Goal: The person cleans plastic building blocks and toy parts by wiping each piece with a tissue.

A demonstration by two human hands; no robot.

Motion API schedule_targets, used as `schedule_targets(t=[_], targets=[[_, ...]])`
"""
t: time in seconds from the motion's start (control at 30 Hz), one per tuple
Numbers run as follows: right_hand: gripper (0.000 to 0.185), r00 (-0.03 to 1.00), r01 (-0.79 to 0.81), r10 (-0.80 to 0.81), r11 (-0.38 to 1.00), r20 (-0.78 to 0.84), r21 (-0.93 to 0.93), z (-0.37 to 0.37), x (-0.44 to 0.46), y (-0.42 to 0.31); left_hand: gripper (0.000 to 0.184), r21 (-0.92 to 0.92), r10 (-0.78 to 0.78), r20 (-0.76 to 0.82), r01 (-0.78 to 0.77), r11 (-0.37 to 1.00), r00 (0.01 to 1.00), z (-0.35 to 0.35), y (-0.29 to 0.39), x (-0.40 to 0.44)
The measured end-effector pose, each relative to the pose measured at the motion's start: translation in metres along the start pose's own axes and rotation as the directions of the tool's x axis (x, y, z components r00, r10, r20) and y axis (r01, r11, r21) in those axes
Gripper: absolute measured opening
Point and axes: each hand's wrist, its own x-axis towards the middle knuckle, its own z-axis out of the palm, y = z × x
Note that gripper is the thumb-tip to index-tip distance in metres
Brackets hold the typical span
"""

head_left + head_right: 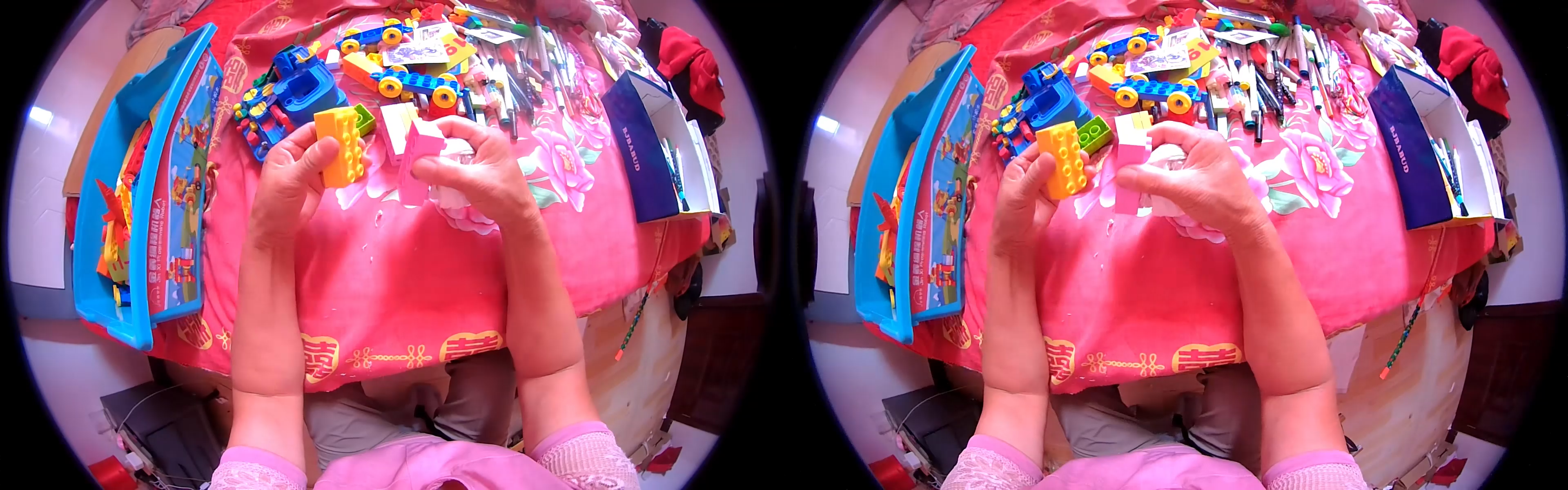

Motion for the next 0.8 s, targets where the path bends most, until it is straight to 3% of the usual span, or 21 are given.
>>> schedule_targets(t=[0.07,0.1,0.2,0.23,0.27,0.33,0.37,0.47,0.5,0.57,0.6,0.67,0.73,0.77,0.8], targets=[[0.032,0.983,-0.181,0.182,0.979,0.004,-0.091,0.002,-0.002,-0.012,0.039,-0.002,0.026,-0.01,-0.026,1.0,1.0,-0.004,-0.013,0.005],[0.033,0.99,-0.14,0.144,0.968,0.005,-0.207,0.005,-0.002,-0.012,0.039,0.009,0.022,-0.037,-0.022,1.0,0.999,0.001,-0.012,0.004],[0.034,0.999,0.014,-0.032,0.909,-0.038,-0.416,0.004,0.009,0.014,0.042,0.009,-0.003,-0.054,0.004,1.0,0.999,0.005,-0.008,0.0],[0.036,0.961,0.131,-0.232,0.865,-0.154,-0.485,0.008,0.007,0.014,0.043,0.003,-0.014,-0.051,0.014,1.0,0.999,0.006,-0.007,-0.001],[0.031,0.965,0.093,-0.16,0.95,-0.21,-0.298,0.005,0.009,0.012,0.044,-0.024,-0.028,-0.076,0.027,0.999,0.997,0.011,-0.008,-0.002],[0.026,0.882,0.237,-0.307,0.945,-0.358,-0.226,0.006,0.008,0.003,0.047,-0.082,-0.059,-0.123,0.049,0.995,0.991,0.027,-0.008,-0.003],[0.019,0.846,0.343,-0.367,0.93,-0.386,-0.133,0.007,0.007,0.005,0.047,-0.132,-0.091,-0.06,0.082,0.988,0.994,0.028,-0.009,-0.004],[0.02,0.619,0.592,-0.698,0.716,-0.359,-0.371,0.021,0.006,0.003,0.045,-0.308,-0.14,-0.02,0.127,0.943,0.99,0.032,-0.021,-0.004],[0.022,0.598,0.574,-0.719,0.693,-0.355,-0.437,0.033,-0.002,-0.004,0.036,-0.369,-0.148,0.089,0.171,0.914,0.985,0.028,-0.021,-0.006],[0.023,0.53,0.693,-0.839,0.509,-0.118,-0.511,0.045,-0.003,-0.001,0.03,0.13,0.049,-0.08,-0.039,0.991,0.996,0.028,-0.033,-0.006],[0.022,0.491,0.731,-0.871,0.392,0.032,-0.558,0.048,-0.002,0.0,0.028,0.386,0.172,-0.12,-0.114,0.915,0.978,0.03,-0.039,-0.005],[0.02,0.501,0.711,-0.859,0.342,0.102,-0.615,0.05,0.0,0.0,0.025,0.386,0.182,-0.143,-0.115,0.916,0.973,0.037,-0.044,-0.007],[0.018,0.485,0.679,-0.871,0.317,0.08,-0.662,0.045,0.004,0.0,0.024,-0.149,-0.044,-0.081,0.031,0.988,0.996,0.051,-0.037,-0.009],[0.016,0.456,0.658,-0.89,0.321,0.022,-0.681,0.041,0.008,0.003,0.022,-0.147,-0.072,0.063,0.081,0.986,0.995,0.042,-0.035,-0.011],[0.015,0.422,0.637,-0.906,0.326,-0.038,-0.699,0.037,0.012,0.003,0.022,-0.12,-0.097,0.021,0.098,0.988,0.995,0.046,-0.034,-0.01]])
